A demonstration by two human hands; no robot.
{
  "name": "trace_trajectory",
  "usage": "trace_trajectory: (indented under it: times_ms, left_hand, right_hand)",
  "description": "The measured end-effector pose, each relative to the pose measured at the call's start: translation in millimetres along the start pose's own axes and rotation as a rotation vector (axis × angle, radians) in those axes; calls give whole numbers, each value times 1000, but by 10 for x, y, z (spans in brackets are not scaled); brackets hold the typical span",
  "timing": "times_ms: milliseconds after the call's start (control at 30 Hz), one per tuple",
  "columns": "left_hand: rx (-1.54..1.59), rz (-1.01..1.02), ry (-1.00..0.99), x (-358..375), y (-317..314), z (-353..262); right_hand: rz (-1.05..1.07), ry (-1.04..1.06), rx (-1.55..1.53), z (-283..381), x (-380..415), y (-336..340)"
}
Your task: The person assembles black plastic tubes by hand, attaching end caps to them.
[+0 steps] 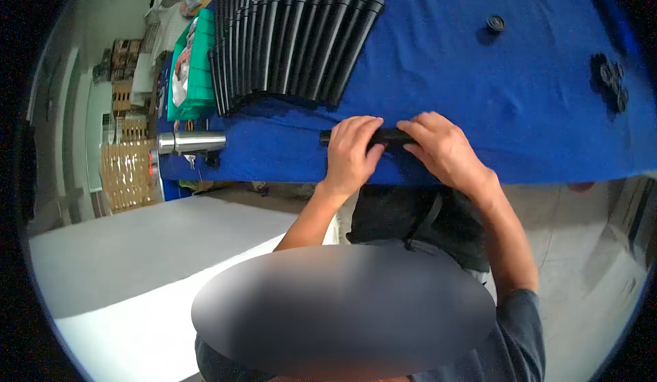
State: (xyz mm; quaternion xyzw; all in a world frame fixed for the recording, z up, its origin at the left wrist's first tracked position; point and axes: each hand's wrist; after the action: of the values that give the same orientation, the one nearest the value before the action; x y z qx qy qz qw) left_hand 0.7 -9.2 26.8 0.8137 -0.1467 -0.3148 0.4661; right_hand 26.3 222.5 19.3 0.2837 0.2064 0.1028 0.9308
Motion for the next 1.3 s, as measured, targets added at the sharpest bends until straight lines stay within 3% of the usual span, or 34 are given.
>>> trace_trajectory:
  times_ms: [100, 200, 333, 367, 467, 600, 833, 967, 1033, 1133, 1300]
  left_hand:
    - [81, 40, 72, -37, -6, 12]
    - [269, 66, 196, -83, 45, -24]
    - [361, 264, 150, -197, 245, 23]
    - [399, 298, 166, -202, 271, 69]
    - [524, 325, 315, -178, 304, 169]
    - [401, 192, 147, -262, 232, 44]
    - [499, 482, 269, -284, 304, 137]
    - [490, 438, 191, -376, 322, 47]
    - [415, 398, 150, -424, 329, -79]
    - [447, 392, 264, -291, 273, 64]
    - [496, 510, 281, -330, 327, 86]
  right_hand:
    - [-142, -304, -362, 43, 35, -11]
    - [-150, -426, -799, -27, 132, -26]
    - [-123, -323, -744, -90, 188, -34]
    - [-172, -329, -848, -93, 195, -66]
    - [-189, -373, -906, -89, 221, -58]
    - [-208, -401, -1006, -62, 243, -104]
    - [-214, -375, -1021, -41, 284, -41]
    - [-199, -394, -1158, -69, 278, -48]
    - [-252, -330, -1069, -121, 285, -152]
    - [-261, -326, -1022, -95, 290, -121]
    - [-301, -350, -1161, -60, 292, -94]
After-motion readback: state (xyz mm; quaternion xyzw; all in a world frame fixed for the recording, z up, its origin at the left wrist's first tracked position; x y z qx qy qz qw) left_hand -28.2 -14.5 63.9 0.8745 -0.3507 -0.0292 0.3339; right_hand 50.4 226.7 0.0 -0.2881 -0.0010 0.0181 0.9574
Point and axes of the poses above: each hand's wrist, its own x-axis away from the middle knuckle, its own y-axis out of the back of the hand, z = x × y, and after that the axes turned 2 degrees about x, right-handed
